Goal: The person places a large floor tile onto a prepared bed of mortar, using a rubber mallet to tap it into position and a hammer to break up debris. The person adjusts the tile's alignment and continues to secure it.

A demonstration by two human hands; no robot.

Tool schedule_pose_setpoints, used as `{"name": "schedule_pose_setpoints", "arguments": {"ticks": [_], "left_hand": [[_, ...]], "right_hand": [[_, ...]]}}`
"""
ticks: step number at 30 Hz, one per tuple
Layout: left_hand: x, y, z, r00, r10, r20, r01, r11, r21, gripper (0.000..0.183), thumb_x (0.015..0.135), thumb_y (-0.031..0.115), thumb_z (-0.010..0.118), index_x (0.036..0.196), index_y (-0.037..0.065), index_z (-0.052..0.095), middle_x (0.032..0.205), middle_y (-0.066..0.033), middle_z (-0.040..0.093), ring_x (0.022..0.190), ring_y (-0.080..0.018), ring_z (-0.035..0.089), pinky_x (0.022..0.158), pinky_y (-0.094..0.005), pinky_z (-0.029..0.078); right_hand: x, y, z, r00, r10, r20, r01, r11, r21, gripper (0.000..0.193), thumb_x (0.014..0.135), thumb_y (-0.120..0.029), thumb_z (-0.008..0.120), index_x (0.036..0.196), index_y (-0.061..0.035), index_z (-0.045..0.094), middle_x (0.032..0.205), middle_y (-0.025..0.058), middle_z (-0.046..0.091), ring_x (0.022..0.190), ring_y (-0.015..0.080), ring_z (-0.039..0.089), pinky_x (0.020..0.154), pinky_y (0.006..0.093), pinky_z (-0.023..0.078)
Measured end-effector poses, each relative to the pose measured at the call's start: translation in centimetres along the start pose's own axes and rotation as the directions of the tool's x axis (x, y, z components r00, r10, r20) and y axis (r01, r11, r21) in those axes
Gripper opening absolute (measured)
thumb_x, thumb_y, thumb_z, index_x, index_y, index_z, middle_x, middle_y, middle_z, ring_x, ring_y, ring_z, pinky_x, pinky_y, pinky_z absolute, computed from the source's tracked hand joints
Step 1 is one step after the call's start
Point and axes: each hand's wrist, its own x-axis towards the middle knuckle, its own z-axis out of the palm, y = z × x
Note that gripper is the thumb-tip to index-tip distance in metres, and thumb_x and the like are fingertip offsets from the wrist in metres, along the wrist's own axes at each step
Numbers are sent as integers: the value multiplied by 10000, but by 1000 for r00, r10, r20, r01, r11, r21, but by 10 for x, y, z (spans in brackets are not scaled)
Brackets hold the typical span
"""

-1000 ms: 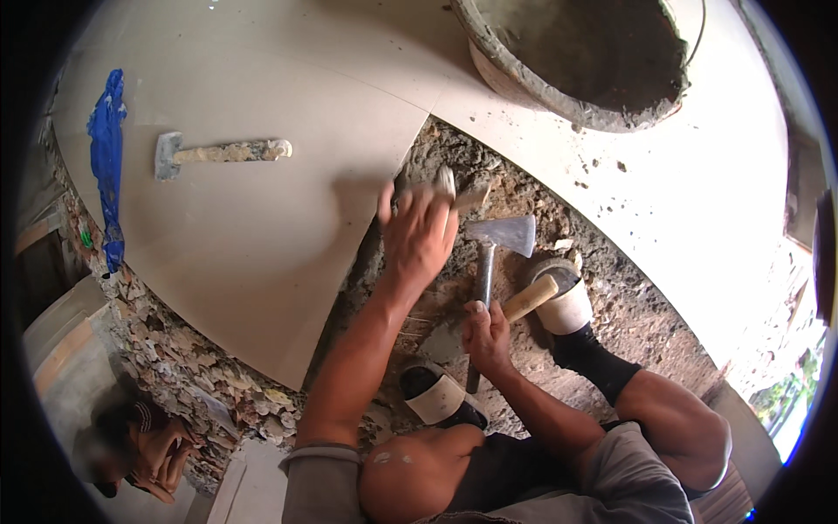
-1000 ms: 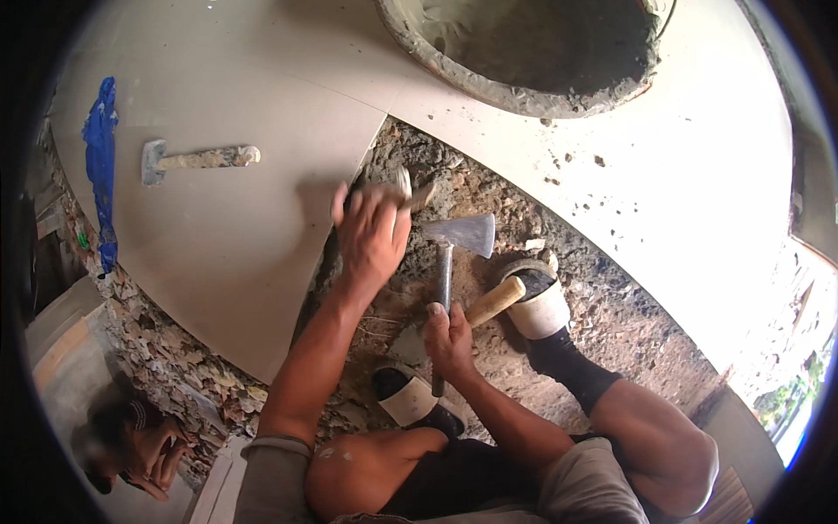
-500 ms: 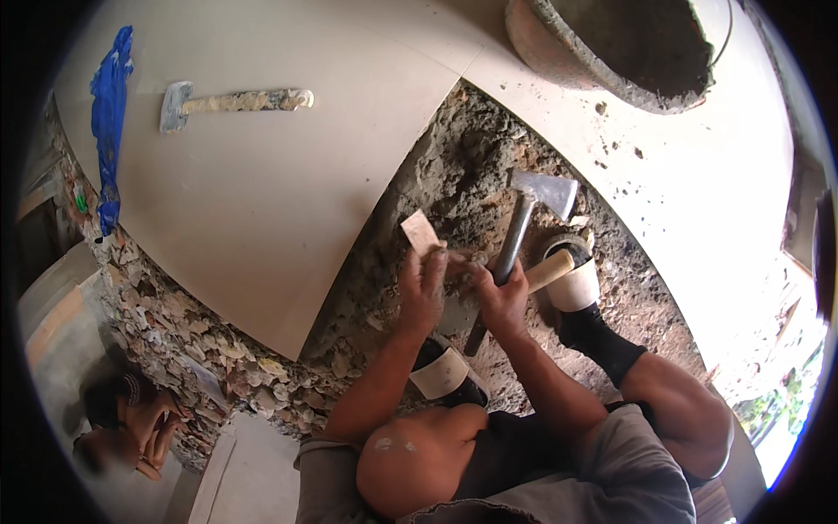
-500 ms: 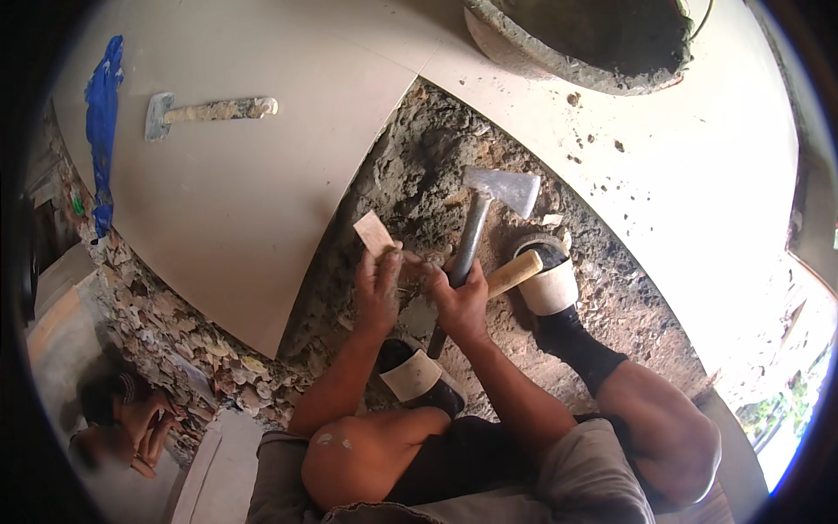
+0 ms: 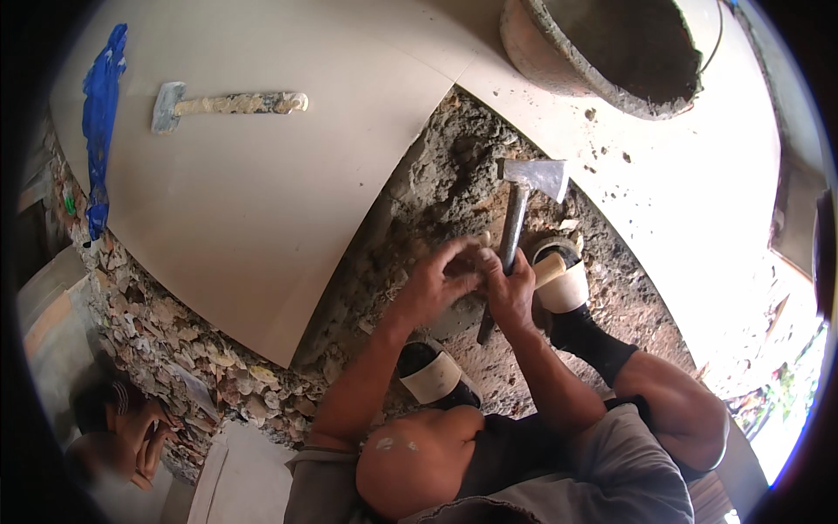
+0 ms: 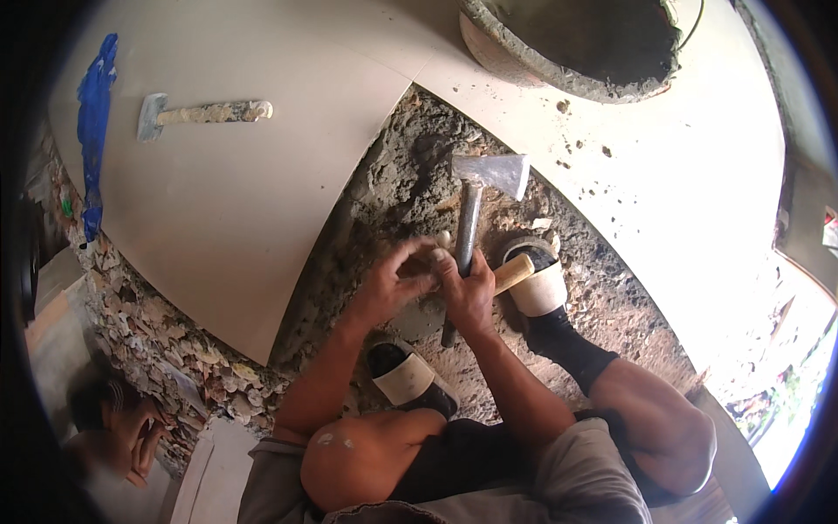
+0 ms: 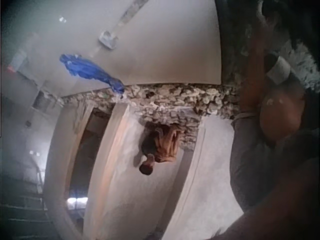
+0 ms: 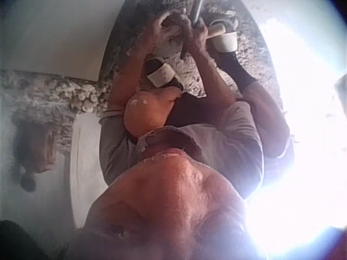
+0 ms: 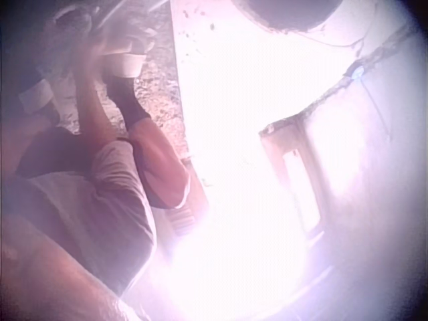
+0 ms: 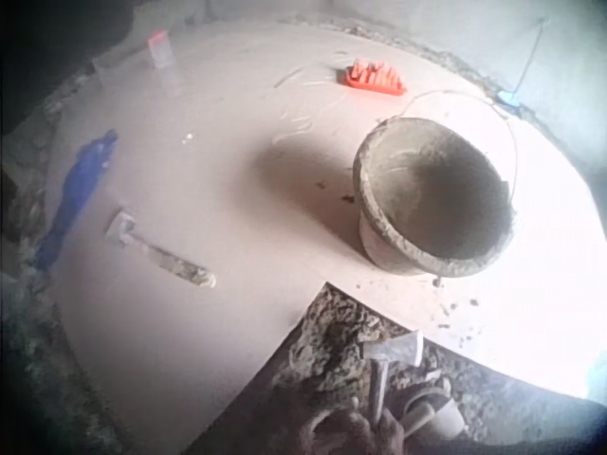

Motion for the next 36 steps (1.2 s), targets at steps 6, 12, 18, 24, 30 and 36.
{"name": "schedule_pose_setpoints", "arguments": {"ticks": [6,12,18,24,30,36], "left_hand": [[54,30,-18,961,174,-217,-87,929,359,487,828,148,718,1268,51,533,1154,-134,632,911,-192,646,757,-339,554],[119,33,-63,781,596,-186,80,200,977,624,802,384,711,1299,72,500,1457,-195,352,1350,-404,316,1061,-636,232],[136,23,-60,771,564,-296,232,183,955,730,825,452,658,1401,92,390,1486,-160,321,1416,-385,203,1091,-661,131],[140,17,-73,768,570,-292,214,202,956,602,862,418,610,1378,149,457,1495,-146,337,1422,-358,219,1102,-663,88],[144,23,-106,797,583,-157,132,85,988,441,932,330,488,1362,231,494,1486,-3,388,1402,-252,292,1130,-601,124],[169,31,-115,773,622,-125,76,105,992,450,941,322,465,1382,239,465,1473,34,406,1399,-238,301,1132,-605,111]], "right_hand": [[8,-8,-9,993,-32,-117,33,999,7,372,946,-378,589,920,-8,564,640,11,537,507,93,517,468,252,430],[6,0,-11,998,50,-49,-47,997,54,375,943,-397,593,935,-24,555,607,-13,492,483,69,497,443,219,397],[9,11,4,998,-36,-52,42,992,115,276,991,-311,513,984,-35,516,601,-22,443,474,58,411,430,218,338],[25,6,24,994,-97,-40,99,993,63,216,1011,-263,460,968,-52,475,619,-20,462,468,49,411,406,215,337],[51,-12,76,989,79,-122,-7,867,499,286,1014,-350,445,930,-77,454,612,-33,427,440,42,375,371,202,301],[57,-11,96,998,-3,-65,18,976,218,321,1009,-381,440,886,-85,454,614,-41,416,447,58,374,375,245,309]]}}
